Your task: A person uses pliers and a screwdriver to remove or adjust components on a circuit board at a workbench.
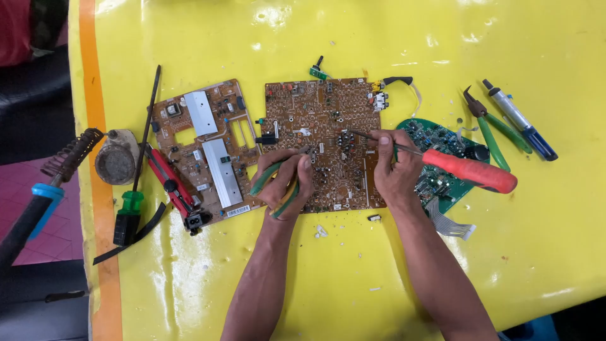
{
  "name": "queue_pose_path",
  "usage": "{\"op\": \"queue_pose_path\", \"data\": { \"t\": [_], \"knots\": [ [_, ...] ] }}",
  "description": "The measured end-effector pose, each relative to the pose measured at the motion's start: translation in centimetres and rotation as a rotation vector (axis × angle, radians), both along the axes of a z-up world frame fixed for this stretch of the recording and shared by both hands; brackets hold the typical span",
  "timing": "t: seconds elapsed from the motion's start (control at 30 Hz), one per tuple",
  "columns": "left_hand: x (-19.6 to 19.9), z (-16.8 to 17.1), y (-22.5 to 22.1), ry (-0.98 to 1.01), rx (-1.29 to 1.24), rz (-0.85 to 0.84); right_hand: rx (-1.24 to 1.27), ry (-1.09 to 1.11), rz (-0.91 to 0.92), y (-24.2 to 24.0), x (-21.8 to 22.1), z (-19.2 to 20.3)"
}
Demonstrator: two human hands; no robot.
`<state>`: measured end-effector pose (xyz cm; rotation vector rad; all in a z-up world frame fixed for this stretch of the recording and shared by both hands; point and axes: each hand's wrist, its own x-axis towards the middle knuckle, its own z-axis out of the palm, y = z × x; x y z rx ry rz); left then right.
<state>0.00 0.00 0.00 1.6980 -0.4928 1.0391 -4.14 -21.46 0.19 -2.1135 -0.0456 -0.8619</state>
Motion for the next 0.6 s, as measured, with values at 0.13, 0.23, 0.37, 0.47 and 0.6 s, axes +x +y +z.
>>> {"op": "queue_pose_path", "data": {
  "t": [0.13, 0.23, 0.37, 0.47, 0.6],
  "knots": [
    [0.0, 0.6, -0.1, -0.021, 0.001, 0.001, -0.014, 0.019, -0.011, 0.1, 0.2, 0.0],
    [-0.1, 0.8, -0.2, -0.009, -0.02, -0.019, -0.024, -0.001, -0.012, 0.1, 0.2, -0.2],
    [0.1, 1.0, -0.3, -0.015, -0.002, 0.01, -0.019, -0.012, -0.009, 0.1, 0.3, -0.3],
    [0.2, 0.5, -0.4, -0.017, -0.013, 0.011, -0.022, -0.01, -0.011, -0.1, 0.3, -0.4],
    [-0.2, 1.3, -0.2, -0.021, 0.01, 0.011, -0.004, 0.033, 0.004, -0.1, 0.2, -0.3]
  ]
}}
